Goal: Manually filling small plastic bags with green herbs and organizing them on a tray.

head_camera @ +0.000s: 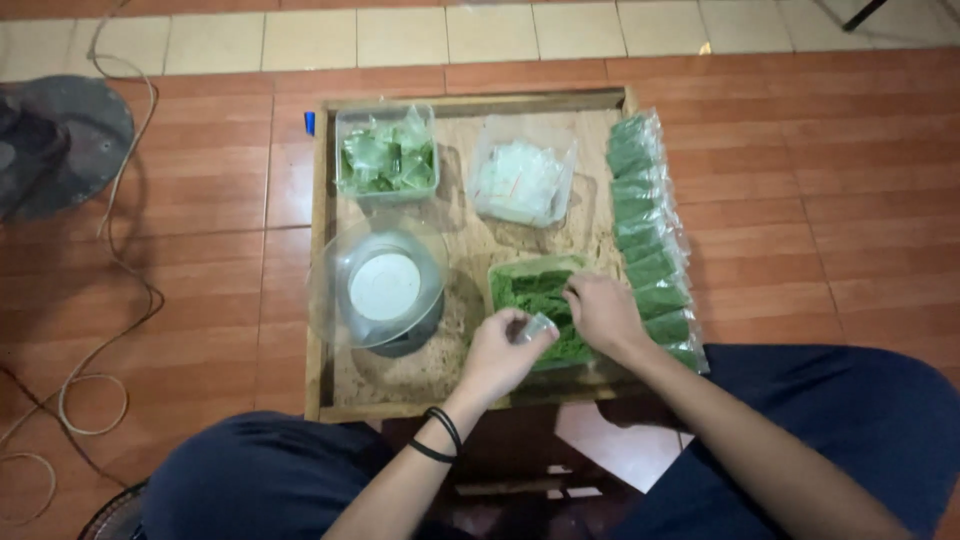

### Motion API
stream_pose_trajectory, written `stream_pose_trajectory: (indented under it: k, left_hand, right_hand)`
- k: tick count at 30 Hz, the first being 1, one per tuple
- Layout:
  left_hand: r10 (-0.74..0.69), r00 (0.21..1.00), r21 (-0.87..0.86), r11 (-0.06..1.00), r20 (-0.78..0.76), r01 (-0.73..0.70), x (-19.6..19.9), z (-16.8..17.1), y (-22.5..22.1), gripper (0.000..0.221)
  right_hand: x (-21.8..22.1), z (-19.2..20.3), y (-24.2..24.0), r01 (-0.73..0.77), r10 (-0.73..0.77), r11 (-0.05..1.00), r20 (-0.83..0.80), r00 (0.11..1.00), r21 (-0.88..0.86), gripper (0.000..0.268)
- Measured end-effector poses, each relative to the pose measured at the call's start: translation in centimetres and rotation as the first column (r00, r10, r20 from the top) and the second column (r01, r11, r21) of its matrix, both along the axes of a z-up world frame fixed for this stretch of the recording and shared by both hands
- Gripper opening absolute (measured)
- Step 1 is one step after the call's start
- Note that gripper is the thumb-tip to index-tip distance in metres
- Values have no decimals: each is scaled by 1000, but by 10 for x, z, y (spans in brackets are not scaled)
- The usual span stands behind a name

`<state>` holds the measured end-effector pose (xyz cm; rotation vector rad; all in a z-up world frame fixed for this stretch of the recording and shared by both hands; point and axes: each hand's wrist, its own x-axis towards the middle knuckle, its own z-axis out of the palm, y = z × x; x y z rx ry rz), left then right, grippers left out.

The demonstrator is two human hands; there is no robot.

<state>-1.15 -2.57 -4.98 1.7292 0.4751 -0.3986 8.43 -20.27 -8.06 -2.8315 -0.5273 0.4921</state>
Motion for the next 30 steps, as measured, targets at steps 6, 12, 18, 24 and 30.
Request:
stream_pose_trajectory:
  k: [6, 12, 18, 24, 30]
  left_hand:
    - [-26, 999, 57, 998, -26, 27, 3, -9, 0, 55]
    - [94, 995, 64, 993, 33, -96, 14, -36, 5, 46]
    - [194, 969, 38, 979, 151, -202, 20, -56, -2, 40]
    - [75, 967, 109, 989, 244, -104, 10, -7, 11, 43]
    - [-365, 856, 593, 800, 367, 87, 4, 5, 13, 48]
  right_hand:
    - [-5, 12, -23, 77, -65, 977, -64, 996, 200, 17]
    - [-10, 1, -21, 101, -81, 955, -80, 993, 279, 17]
    - [-7, -8, -25, 150, -131, 920, -76, 988, 362, 18]
    - [-1, 10, -35, 168, -160, 959, -56, 986, 227, 24]
    - [10, 43, -42, 131, -140, 967, 30, 990, 218, 23]
